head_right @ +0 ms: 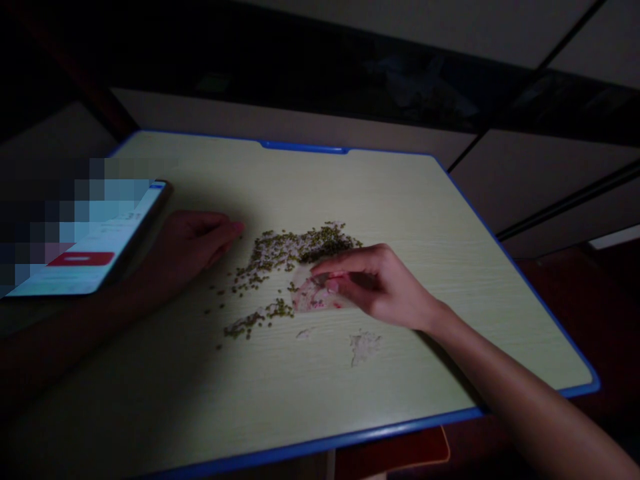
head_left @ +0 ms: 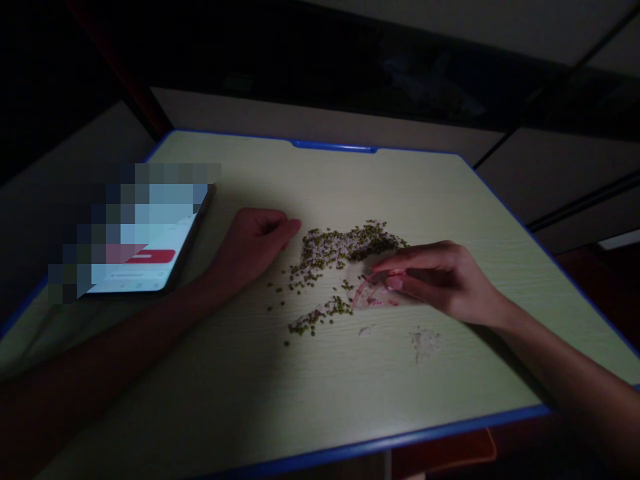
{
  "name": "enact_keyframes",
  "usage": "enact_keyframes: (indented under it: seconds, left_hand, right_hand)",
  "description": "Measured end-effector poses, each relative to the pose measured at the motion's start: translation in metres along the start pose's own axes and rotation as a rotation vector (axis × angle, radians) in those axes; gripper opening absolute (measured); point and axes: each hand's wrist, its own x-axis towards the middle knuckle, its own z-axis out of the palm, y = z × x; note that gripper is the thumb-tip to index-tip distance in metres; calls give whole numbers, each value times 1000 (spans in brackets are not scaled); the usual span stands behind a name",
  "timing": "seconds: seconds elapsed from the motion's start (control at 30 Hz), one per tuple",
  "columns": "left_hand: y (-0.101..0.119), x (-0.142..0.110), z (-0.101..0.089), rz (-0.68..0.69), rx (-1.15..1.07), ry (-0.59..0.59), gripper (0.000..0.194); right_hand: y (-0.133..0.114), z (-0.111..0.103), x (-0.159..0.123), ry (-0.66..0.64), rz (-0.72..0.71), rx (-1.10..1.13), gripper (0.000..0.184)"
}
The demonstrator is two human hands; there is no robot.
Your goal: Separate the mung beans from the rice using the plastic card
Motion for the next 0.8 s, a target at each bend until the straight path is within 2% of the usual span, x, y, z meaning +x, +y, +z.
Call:
enact_keyframes:
  seconds: [0.37, 0.6, 0.8]
  left_hand:
    - [1, 0, 0, -16, 25, 0, 33]
    - [1, -1, 0, 9, 27, 4, 33]
    - [1, -1, -1, -18, 41, 8, 33]
  right_hand:
    - [-3, -1, -2, -68, -95, -73, 20]
    - [-2, 0, -2, 6, -63, -29, 24]
    - [-3, 0, -1, -61, -80, -44, 23]
